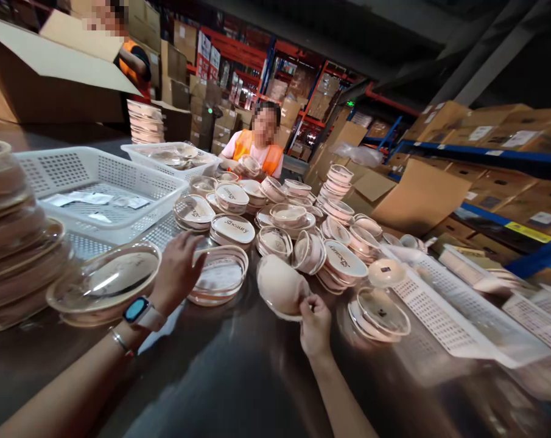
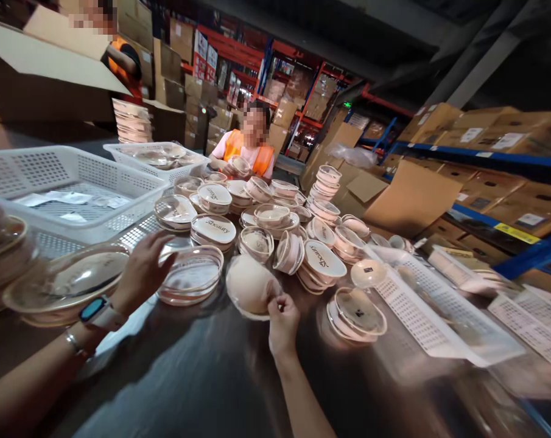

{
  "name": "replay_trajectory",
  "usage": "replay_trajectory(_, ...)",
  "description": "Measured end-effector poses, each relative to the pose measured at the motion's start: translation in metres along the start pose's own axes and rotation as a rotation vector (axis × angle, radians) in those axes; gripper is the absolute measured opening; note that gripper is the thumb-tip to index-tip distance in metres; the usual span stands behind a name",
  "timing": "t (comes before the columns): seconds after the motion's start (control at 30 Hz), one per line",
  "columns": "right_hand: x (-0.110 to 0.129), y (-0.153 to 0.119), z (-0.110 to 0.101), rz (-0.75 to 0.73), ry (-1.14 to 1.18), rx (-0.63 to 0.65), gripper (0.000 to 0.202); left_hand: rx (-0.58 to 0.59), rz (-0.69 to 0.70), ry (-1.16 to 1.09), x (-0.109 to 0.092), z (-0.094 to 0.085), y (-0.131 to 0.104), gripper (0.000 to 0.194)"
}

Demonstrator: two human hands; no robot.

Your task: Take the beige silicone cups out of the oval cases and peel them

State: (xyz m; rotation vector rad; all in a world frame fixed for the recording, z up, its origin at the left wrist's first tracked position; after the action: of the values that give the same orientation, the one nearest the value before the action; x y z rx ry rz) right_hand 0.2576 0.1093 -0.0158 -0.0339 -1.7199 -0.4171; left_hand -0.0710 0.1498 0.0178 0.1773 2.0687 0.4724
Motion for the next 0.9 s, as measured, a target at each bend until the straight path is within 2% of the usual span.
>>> replay_trajectory(0.1, 0.002, -0.016, 0.025, 0.148, 0.137, 0.223, 0.059, 0.208, 0.302, -0.009, -0.032, 0.024, -0.02, 0.044)
replay_trajectory(0.2, 0.004, -0.029, 0.045, 0.287, 0.208, 0.416, 0.06, 0.468, 0.483, -0.09, -0.051, 0.042, -0.042, 0.038)
replay_trajectory(0.27, 0.004, -0.033, 0.051, 0.348, 0.228, 0.487, 0.055, 0.579, 0.491, -0.136, -0.056, 0.046, -0.049, 0.032)
replay_trajectory(0.33, 0.002, -0.035, 0.053, 0.382, 0.239, 0.519, 0.052, 0.634, 0.464, -0.217, -0.058, 0.048, -0.052, 0.028)
replay_trajectory(0.43, -0.004, -0.036, 0.057, 0.4, 0.227, 0.544, 0.05, 0.677, 0.335, -0.467, -0.057, 0.054, -0.053, 0.016)
replay_trajectory(0.5, -0.007, -0.035, 0.059, 0.383, 0.197, 0.534, 0.048, 0.663, 0.194, -0.623, -0.053, 0.06, -0.054, 0.01)
replay_trajectory(0.57, -0.01, -0.031, 0.056, 0.338, 0.153, 0.48, 0.047, 0.568, 0.075, -0.666, -0.048, 0.063, -0.053, 0.014)
replay_trajectory(0.67, -0.01, -0.02, 0.045, 0.261, 0.052, 0.358, 0.044, 0.342, -0.004, -0.53, -0.04, 0.058, -0.049, 0.02)
replay_trajectory(0.73, -0.007, -0.013, 0.034, 0.223, -0.022, 0.287, 0.04, 0.25, -0.022, -0.434, -0.037, 0.056, -0.047, 0.023)
replay_trajectory(0.83, 0.007, -0.008, 0.023, 0.087, -0.092, 0.203, 0.042, 0.244, -0.032, -0.387, -0.035, 0.058, -0.048, 0.025)
replay_trajectory(0.9, 0.02, -0.013, 0.026, -0.023, -0.035, 0.273, 0.056, 0.249, -0.029, -0.364, -0.036, 0.06, -0.05, 0.026)
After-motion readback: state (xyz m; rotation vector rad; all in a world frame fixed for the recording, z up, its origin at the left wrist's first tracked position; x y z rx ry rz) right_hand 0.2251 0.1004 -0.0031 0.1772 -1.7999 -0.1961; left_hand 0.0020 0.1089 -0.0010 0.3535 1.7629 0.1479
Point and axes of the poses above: each hand's wrist, its own y-axis towards the middle knuckle, its own z-axis out of the palm, x = y × z, the point moved 5 cm from there along y, towards the middle knuckle, and after that the axes turned 7 degrees about x, right-handed, at the moved point
